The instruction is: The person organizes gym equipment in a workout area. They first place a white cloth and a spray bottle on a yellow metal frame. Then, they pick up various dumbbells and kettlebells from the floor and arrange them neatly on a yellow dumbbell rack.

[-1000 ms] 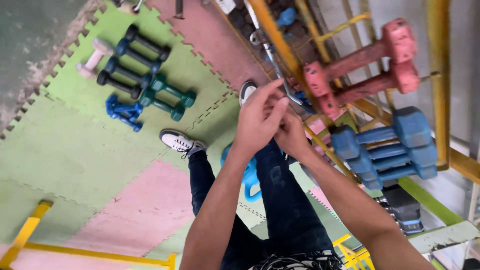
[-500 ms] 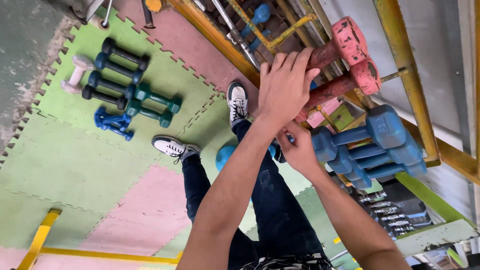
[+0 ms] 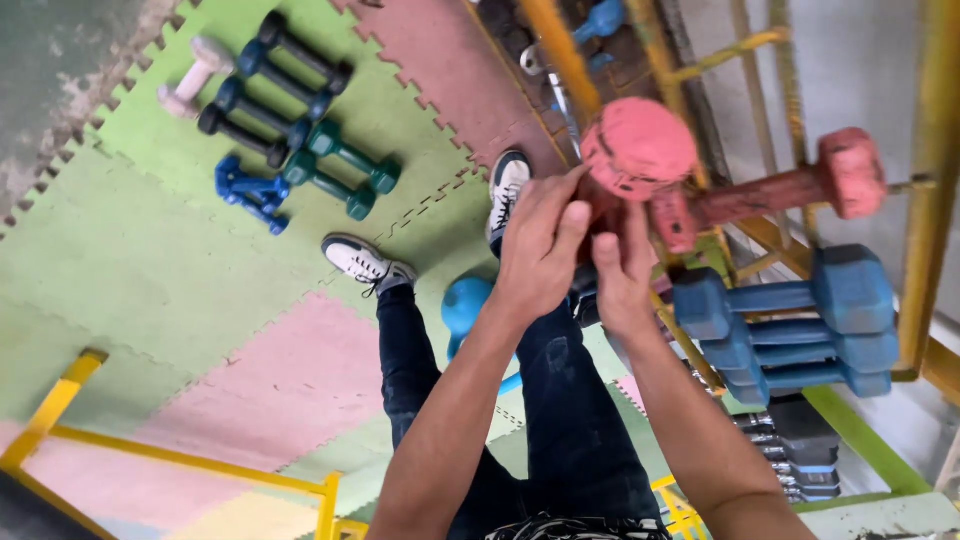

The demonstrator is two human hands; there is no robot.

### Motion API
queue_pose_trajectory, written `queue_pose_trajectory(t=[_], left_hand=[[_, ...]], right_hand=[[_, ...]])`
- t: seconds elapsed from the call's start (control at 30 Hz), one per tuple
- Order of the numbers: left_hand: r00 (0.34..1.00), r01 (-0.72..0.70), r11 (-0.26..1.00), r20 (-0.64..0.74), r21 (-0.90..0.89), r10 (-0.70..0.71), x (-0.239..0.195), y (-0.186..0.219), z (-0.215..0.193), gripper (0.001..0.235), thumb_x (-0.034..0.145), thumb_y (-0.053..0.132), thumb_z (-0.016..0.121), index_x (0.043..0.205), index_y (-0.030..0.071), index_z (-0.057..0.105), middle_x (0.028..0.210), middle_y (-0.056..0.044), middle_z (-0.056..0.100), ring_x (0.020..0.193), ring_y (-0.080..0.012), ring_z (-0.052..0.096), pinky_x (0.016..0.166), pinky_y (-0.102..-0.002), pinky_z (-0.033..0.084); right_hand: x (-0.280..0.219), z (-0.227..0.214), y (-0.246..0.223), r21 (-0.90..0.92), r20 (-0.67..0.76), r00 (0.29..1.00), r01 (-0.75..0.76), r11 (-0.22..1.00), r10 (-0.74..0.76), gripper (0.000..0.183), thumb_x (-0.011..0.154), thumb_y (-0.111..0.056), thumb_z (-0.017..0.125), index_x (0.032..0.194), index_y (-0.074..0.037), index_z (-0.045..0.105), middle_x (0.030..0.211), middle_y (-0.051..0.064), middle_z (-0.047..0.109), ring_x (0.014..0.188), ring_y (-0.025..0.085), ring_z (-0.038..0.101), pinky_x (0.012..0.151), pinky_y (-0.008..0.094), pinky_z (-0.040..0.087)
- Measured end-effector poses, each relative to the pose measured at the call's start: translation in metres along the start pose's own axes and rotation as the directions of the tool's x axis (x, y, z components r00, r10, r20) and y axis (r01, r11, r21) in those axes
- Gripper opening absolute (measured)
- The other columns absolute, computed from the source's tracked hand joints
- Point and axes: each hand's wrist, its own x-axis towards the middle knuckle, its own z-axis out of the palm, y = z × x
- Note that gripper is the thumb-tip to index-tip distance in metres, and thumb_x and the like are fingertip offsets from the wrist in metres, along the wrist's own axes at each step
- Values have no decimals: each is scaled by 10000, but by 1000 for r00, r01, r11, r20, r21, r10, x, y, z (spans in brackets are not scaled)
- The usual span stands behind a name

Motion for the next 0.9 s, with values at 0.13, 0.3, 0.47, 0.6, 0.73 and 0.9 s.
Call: queue_pose_trajectory(t=[0.13, 0.3, 0.47, 0.6, 0.73, 0.9], left_hand=[[993, 40, 999, -112, 25, -37, -37, -48, -51, 468, 1162, 322, 381, 1431, -11, 571, 1367, -217, 648, 1277, -389, 599, 1149, -468, 427], [950, 238, 970, -218, 45, -223, -67, -124, -107, 560, 1181, 413, 347, 1391, -44, 593, 1378, -271, 638, 1300, -432, 601, 1109, -460, 458], [826, 501, 860, -244, -98, -509, -79, -172, -156, 605, 1092, 457, 386, 1389, -26, 599, 1145, -268, 691, 1089, -396, 687, 950, -411, 529], [735, 625, 762, -201, -170, -647, -90, -211, -185, 622, 1061, 475, 381, 1414, 5, 583, 1132, -241, 708, 1040, -361, 706, 947, -391, 524], [815, 504, 849, -239, -157, -528, -104, -252, -202, 606, 1116, 465, 378, 1436, -19, 555, 1329, -238, 662, 1230, -349, 654, 1037, -386, 484], [773, 571, 802, -212, -178, -598, -110, -271, -222, 563, 1107, 421, 392, 1475, 11, 511, 1333, -226, 669, 1243, -328, 660, 1048, -385, 489]], right_hand=[[28, 54, 43, 77, 305, 951, -85, 993, 57, 545, 1103, -257, 612, 1512, 11, 371, 1432, 113, 515, 1327, 189, 511, 1146, 341, 418], [54, 128, 159, -184, 437, 870, -164, 969, 230, 298, 1060, -182, 614, 1289, 3, 575, 1114, 76, 686, 1016, 167, 640, 906, 351, 544], [92, 198, 262, -406, 456, 823, -147, 902, 339, 270, 1025, -174, 621, 1230, -6, 569, 1021, 118, 695, 926, 235, 684, 835, 377, 553], [123, 243, 337, -612, 418, 851, 5, 791, 318, 280, 997, -197, 671, 1201, -23, 592, 1047, 186, 718, 1003, 354, 711, 878, 451, 534], [156, 283, 369, -752, 369, 843, 24, 659, 390, 315, 989, -256, 690, 1204, -56, 575, 1069, 194, 715, 1031, 421, 665, 864, 514, 501], [169, 327, 378, -802, 339, 829, 7, 597, 446, 277, 1001, -248, 658, 1189, -66, 564, 1056, 206, 713, 1024, 418, 681, 870, 535, 505]])
